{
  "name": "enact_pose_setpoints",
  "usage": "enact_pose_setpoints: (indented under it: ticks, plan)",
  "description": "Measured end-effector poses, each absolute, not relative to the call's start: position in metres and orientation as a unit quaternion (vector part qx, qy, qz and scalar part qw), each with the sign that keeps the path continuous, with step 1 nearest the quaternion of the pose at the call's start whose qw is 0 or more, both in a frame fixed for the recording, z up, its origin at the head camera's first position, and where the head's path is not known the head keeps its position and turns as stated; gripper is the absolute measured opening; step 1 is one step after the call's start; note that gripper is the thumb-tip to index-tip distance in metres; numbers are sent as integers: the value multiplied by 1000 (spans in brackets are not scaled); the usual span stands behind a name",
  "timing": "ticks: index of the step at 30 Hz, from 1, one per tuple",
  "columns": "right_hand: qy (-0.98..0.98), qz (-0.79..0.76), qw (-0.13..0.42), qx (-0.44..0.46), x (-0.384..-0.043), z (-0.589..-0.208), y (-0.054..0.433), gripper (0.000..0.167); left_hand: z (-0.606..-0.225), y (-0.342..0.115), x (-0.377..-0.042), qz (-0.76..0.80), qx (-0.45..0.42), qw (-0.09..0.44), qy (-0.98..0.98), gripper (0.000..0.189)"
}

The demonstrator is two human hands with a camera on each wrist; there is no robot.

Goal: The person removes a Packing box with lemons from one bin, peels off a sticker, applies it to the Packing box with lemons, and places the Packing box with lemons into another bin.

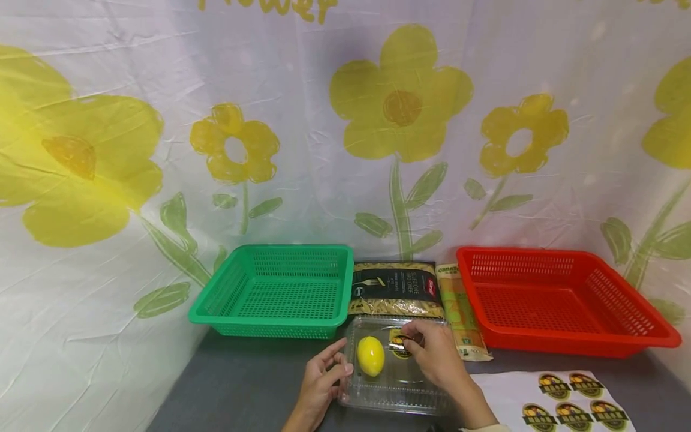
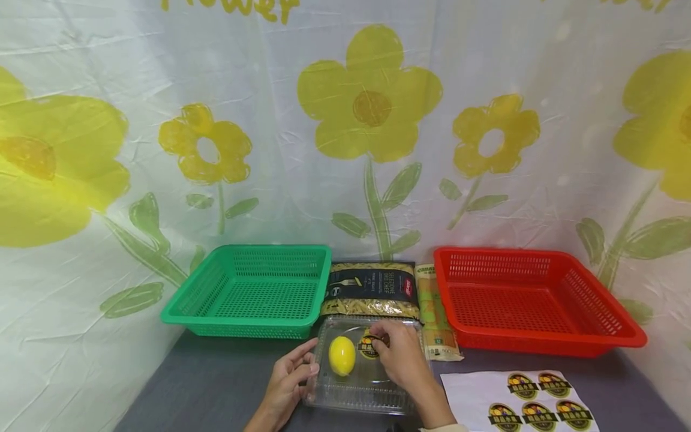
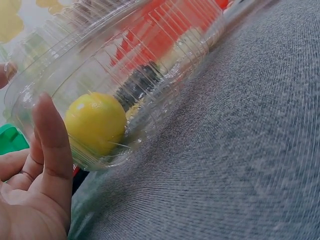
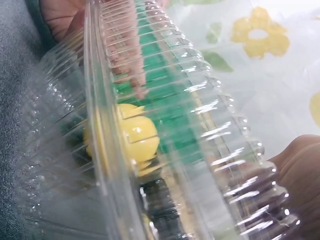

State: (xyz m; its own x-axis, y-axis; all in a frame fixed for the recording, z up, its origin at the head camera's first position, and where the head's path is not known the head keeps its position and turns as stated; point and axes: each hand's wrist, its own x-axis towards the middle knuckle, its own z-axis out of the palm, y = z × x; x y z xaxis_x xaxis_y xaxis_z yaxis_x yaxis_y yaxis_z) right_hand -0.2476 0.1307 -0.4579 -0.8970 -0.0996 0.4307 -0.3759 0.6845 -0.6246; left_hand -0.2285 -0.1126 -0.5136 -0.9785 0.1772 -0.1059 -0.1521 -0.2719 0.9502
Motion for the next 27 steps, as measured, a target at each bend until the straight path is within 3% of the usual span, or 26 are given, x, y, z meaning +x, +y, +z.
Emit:
enact_pose_setpoints:
  ticks: [19, 27]
  plan:
    - [-908, 322, 245, 109, -252, -462, 133, 22, -514, -112, -230, 791, 2, 101, 603, 71]
    - [-897, 345, 264, 83, -249, -451, 155, 24, -504, -112, -228, 766, -12, 118, 632, 73]
